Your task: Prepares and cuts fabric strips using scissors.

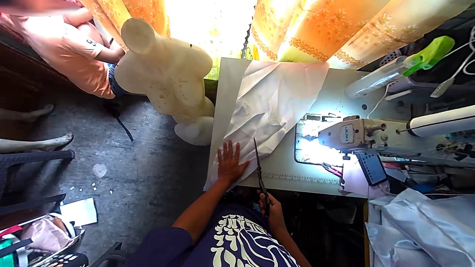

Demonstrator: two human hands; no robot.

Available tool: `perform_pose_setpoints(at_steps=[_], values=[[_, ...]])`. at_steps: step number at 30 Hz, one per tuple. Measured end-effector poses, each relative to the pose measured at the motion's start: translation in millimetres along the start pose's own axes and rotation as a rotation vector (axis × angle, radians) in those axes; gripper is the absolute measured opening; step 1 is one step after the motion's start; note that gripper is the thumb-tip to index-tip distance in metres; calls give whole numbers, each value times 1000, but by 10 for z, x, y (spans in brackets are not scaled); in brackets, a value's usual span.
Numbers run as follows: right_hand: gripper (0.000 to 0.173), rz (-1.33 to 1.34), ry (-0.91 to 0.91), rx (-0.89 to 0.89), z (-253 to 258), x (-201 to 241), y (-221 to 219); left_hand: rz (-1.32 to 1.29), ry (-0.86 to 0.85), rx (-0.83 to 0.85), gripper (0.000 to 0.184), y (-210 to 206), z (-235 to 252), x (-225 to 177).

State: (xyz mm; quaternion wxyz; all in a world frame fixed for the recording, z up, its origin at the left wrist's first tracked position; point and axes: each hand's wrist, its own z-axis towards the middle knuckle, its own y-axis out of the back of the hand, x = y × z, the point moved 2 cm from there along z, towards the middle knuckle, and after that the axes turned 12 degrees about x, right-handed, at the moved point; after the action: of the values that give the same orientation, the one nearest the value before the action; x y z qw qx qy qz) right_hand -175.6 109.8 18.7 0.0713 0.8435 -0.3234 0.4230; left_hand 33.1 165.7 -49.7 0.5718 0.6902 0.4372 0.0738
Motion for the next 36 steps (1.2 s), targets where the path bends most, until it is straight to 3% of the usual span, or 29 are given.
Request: perform_pose_setpoints(at_steps=[7,16,26,36], values=[[27,15,-16,-2,-62,81,33,20,11,2,93,-26,8,7],[31,51,-35,35,309,225,-91,31,11,-13,94,-12,-29,-11],[28,-9,-2,25,315,210,-106,33,2,-41,94,-5,-51,-16],[26,98,-3,14,244,403,-176,22,-10,-52,97,10,-56,-3]])
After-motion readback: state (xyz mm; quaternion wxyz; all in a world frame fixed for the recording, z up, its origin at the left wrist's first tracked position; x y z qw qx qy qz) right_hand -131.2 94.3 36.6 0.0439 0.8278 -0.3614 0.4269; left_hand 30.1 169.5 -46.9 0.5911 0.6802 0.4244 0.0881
